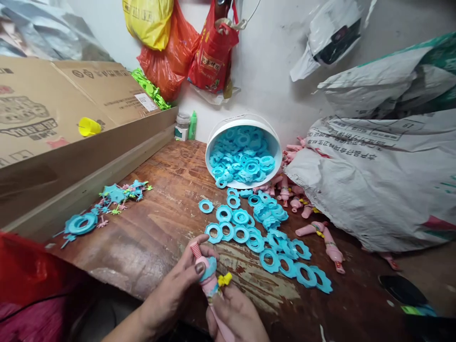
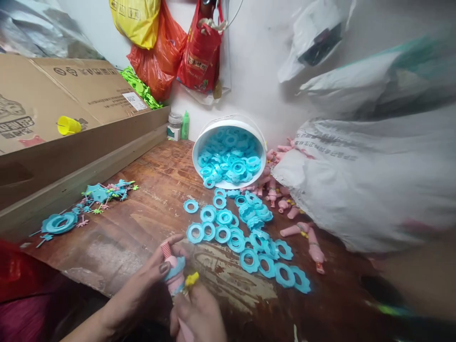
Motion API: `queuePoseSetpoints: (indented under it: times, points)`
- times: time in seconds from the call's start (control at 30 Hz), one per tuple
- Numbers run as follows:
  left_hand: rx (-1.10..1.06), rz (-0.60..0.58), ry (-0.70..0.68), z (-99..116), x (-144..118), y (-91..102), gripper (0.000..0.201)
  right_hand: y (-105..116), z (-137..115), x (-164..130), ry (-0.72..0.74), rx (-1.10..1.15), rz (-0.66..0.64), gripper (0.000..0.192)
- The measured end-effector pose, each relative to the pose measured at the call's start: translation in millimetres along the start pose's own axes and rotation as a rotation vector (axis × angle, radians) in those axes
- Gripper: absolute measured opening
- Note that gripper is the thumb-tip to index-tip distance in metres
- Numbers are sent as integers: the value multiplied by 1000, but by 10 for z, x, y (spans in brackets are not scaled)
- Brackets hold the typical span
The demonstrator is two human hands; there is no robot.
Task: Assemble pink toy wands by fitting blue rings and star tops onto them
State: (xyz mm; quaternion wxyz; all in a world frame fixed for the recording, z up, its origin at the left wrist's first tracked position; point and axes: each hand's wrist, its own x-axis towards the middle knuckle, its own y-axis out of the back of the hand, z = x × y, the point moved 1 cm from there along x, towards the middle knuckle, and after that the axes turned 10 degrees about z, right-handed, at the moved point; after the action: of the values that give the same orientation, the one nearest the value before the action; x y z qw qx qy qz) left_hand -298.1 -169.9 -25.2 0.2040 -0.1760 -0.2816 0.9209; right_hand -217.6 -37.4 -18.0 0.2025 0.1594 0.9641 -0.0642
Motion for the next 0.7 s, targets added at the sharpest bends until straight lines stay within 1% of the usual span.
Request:
queuePoseSetpoints:
  times: [0.03,0.07,0.1,0.13,0.17,0.2,0.23,0.27,0.3,0.33,0.37,0.4,0.47,0.5,0.53,0.57,0.63,0.7]
  points:
    - [52,-38,-14,47,26,43,62,-54,-24,39,-121,120,-121,54]
    - [133,-74,-41,128,88,105,63,-114,-53,86,-213,200,-212,58]
    - [247,-77,-99,247,188,194,63,-176,-88,146,-262,240,-256,59]
    - [401,-43,-176,400,326,310,62,-237,-127,219,-267,247,-257,59]
    - [589,44,-302,585,491,452,60,-294,-169,304,-242,229,-226,57]
    - [793,257,-477,795,668,617,56,-343,-210,397,-203,196,-182,55]
    - [1046,499,-610,1007,843,789,53,-383,-250,492,-166,159,-147,54]
    - [1317,716,-631,1205,1007,957,54,-413,-287,585,-141,128,-130,52]
    - [1395,806,-610,1381,1151,1110,56,-430,-319,671,-130,107,-127,51]
    - [1441,856,-586,1529,1262,1242,51,-433,-346,746,-126,85,-125,51]
    - [1485,880,-544,1647,1338,1346,43,-423,-369,805,-123,68,-114,52]
    - [1497,873,-509,1731,1378,1420,33,-400,-390,847,-118,55,-95,53]
    - [1542,853,-478,1803,1363,1478,17,-327,-420,868,-96,44,-44,57]
    - [1561,841,-490,1792,1317,1466,15,-283,-430,846,-79,42,-20,58]
    - [1575,829,-519,1749,1252,1434,18,-237,-435,806,-63,39,-4,59]
    - [1585,813,-556,1676,1173,1385,24,-193,-436,749,-51,34,4,59]
    - [1582,747,-672,1440,996,1256,36,-118,-420,606,-40,21,1,57]
    - [1572,614,-802,1113,830,1118,41,-59,-381,458,-44,-1,2,61]
